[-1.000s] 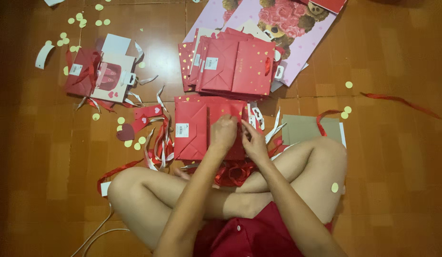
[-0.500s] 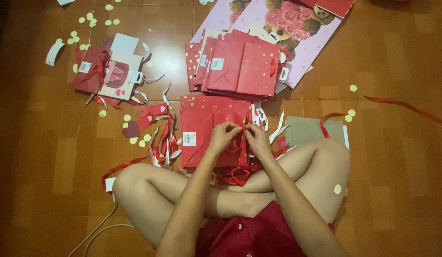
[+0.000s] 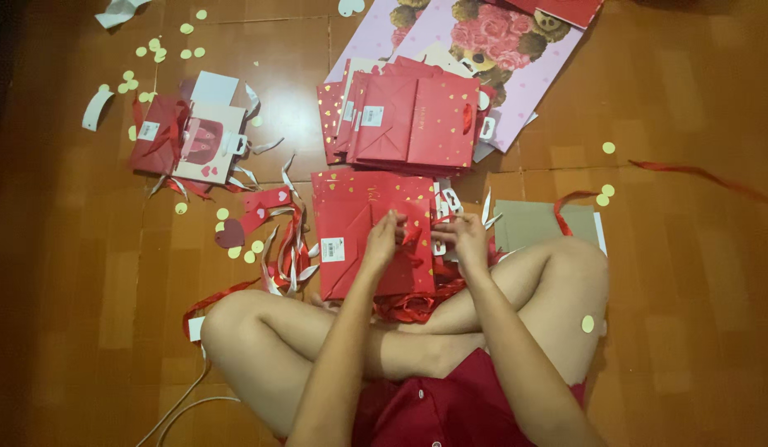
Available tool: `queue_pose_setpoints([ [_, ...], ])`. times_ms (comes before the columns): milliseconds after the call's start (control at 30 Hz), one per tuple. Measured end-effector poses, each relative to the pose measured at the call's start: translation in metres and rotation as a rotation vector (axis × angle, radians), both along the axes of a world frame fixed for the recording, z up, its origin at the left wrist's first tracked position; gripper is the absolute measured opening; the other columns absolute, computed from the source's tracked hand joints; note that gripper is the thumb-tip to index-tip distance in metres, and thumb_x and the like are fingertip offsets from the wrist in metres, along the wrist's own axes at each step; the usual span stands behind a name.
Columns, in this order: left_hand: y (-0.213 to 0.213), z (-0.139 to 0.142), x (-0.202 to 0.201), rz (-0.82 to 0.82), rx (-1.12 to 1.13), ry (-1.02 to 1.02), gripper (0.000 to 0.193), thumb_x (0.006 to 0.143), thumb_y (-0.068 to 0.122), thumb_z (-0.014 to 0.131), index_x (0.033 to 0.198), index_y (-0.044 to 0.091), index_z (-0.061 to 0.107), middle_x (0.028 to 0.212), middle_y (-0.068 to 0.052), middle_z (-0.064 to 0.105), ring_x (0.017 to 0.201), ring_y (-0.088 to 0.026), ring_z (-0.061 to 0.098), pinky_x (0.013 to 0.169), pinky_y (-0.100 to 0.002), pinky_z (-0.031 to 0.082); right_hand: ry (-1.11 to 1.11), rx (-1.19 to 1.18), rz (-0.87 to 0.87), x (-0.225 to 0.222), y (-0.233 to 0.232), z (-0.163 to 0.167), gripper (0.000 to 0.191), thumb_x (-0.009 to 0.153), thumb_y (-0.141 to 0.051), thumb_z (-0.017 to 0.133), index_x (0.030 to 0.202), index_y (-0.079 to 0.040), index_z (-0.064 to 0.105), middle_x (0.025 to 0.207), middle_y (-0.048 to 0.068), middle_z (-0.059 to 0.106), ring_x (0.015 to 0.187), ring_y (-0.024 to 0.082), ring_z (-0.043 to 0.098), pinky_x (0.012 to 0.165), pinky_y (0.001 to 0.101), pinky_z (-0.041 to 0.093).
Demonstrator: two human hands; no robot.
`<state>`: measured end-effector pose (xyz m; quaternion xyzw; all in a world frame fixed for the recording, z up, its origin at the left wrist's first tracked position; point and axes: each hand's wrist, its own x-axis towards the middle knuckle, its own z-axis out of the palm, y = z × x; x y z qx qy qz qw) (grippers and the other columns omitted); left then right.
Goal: The person sits on the floor and assembles small red gift boxes by attaching ribbons and heart-shaped paper cutouts. They handle the boxes one at a time, threading ribbons through slots and securing decorative elements.
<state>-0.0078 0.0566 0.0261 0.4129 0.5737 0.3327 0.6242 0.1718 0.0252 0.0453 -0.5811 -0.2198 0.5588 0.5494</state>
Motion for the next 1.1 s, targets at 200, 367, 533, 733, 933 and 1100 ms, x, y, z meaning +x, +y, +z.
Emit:
queue_pose_setpoints([
  [200,-0.004,-0.005,0.000,-0.043,0.069,-0.014,0.038,0.107,0.034,0.052,0.123,0.005,0.070,0.088,-0.002,0.066,0.075,-0.012,0.059,0.066,-0.028,0.050,0.032,0.132,-0.093,0.003,0.000,-0.003,0.020,0.110,-0.014,0.045,0.120,0.003,0.046,0.104,0.024,0.067,0.087,0.036,0.075,0.075,0.0395,0.061],
  [367,-0.009,-0.004,0.004,-0.112,0.002,0.141,0.025,0.101,0.019,0.055,0.121,0.011,0.068,0.090,-0.004,0.074,0.079,-0.012,0.071,0.072,-0.030,0.059,0.112,0.185,-0.246,0.011,0.001,-0.004,0.020,0.110,-0.017,0.044,0.123,-0.002,0.044,0.109,0.017,0.064,0.101,0.034,0.076,0.087,0.0389,0.058],
  [533,-0.015,-0.009,0.008,-0.112,0.177,0.254,0.027,0.097,0.019,0.060,0.118,0.007,0.071,0.092,-0.008,0.078,0.083,-0.014,0.073,0.074,-0.031,0.058,0.154,0.213,-0.278,0.015,-0.003,0.000,0.017,0.112,-0.020,0.041,0.121,-0.006,0.041,0.116,0.018,0.069,0.109,0.031,0.073,0.091,0.0384,0.055],
  [733,-0.038,0.008,0.023,-0.176,0.592,0.599,0.064,0.066,0.035,0.089,0.106,-0.003,0.058,0.097,-0.020,0.069,0.088,-0.036,0.069,0.075,-0.047,0.056,0.208,0.290,-0.187,0.014,-0.003,-0.006,0.019,0.113,-0.022,0.040,0.120,-0.005,0.044,0.106,0.018,0.070,0.095,0.029,0.074,0.090,0.0415,0.060],
  [933,-0.049,0.014,0.032,-0.200,0.473,0.650,0.049,0.090,0.033,0.080,0.118,0.000,0.056,0.089,-0.023,0.068,0.084,-0.041,0.068,0.074,-0.051,0.053,0.263,0.287,-0.163,0.020,-0.009,-0.010,0.011,0.110,-0.015,0.045,0.113,-0.008,0.052,0.080,0.010,0.065,0.062,0.020,0.063,0.059,0.0336,0.052],
  [1100,-0.038,0.023,0.019,-0.032,0.348,0.397,0.040,0.090,0.024,0.067,0.125,0.006,0.060,0.063,-0.010,0.065,0.059,-0.026,0.067,0.062,-0.042,0.052,-0.126,0.214,0.221,0.009,-0.029,-0.003,0.014,0.099,-0.010,0.051,0.094,-0.004,0.062,0.074,0.008,0.062,0.064,0.016,0.059,0.062,0.0307,0.046],
])
